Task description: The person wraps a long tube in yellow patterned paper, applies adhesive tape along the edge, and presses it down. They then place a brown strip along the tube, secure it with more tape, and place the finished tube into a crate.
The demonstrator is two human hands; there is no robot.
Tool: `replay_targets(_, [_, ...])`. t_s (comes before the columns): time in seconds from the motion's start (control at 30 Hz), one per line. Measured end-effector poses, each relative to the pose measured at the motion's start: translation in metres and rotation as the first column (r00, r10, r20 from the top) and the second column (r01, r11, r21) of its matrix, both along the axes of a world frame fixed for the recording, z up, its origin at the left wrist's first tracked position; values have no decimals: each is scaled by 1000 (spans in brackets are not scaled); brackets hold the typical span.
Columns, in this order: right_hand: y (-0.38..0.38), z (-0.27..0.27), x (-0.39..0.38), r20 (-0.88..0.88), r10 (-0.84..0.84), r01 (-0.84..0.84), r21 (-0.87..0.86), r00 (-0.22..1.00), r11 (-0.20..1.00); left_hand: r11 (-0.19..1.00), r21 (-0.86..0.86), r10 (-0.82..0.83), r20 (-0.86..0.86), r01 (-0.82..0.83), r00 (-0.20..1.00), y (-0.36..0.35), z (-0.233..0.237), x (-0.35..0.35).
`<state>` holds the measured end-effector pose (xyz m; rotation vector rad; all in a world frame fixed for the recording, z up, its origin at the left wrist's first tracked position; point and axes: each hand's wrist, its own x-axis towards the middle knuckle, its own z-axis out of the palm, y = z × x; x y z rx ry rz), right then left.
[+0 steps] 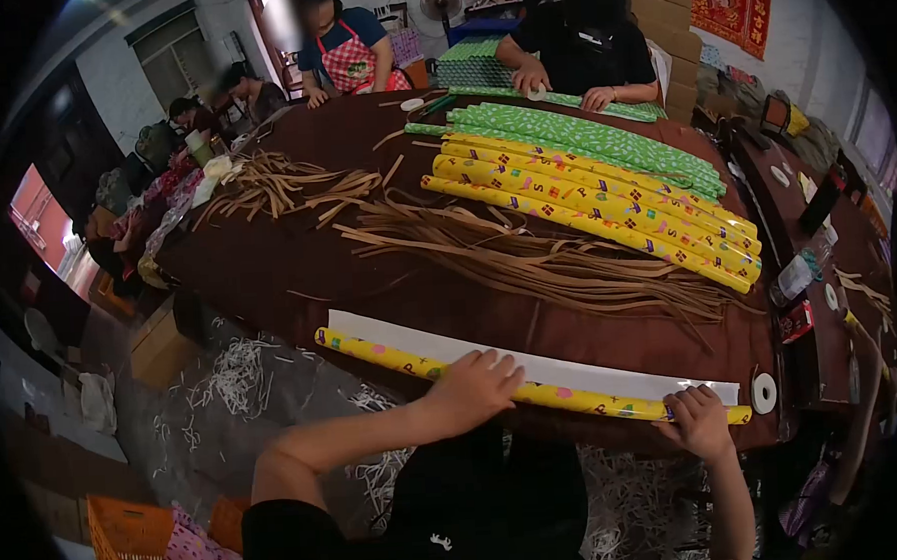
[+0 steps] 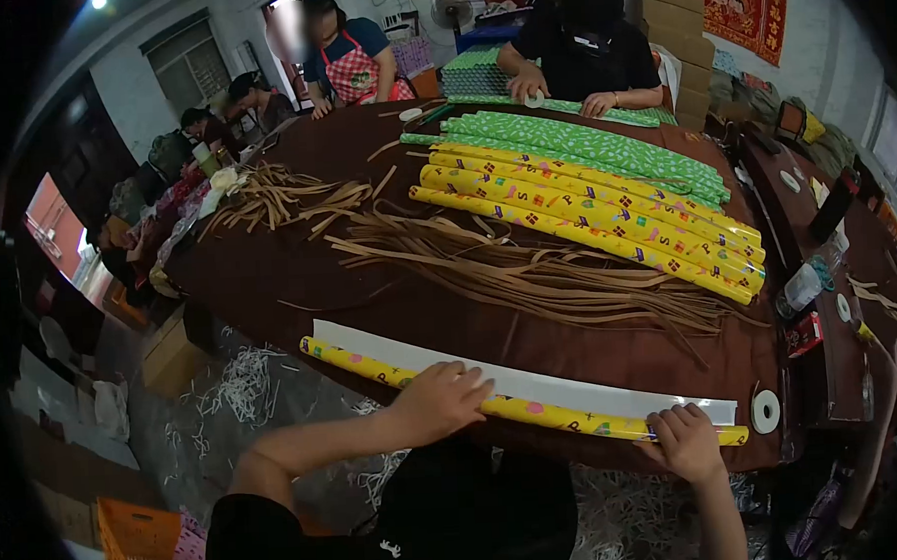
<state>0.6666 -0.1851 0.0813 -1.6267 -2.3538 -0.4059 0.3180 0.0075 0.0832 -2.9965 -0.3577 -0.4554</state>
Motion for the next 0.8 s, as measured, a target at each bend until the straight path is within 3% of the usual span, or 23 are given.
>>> replay_targets(0.07, [0, -1, 5, 0, 4, -4, -5, 1000, 1000, 992, -85, 94, 58, -89, 994, 14, -10, -30])
replay_targets(0.2, [-2, -4, 9, 17, 5, -5, -21, 1000, 1000, 994, -51, 107, 102, -102, 989, 26, -18, -54])
replay_targets(0.5, [-22, -16, 32, 52, -36, 40, -79, 998, 996, 989, -146, 46, 210, -15, 977, 22, -38, -33])
replay_targets(0.6, [-31, -17, 41, 82, -121, 131, -137, 989, 982, 988, -153, 18, 246, 21, 969, 21, -40, -21])
replay_targets(0.8, [-35, -18, 45, 112, -130, 148, -169, 985, 975, 973, -211, -56, 192, 96, 980, 25, -39, -20])
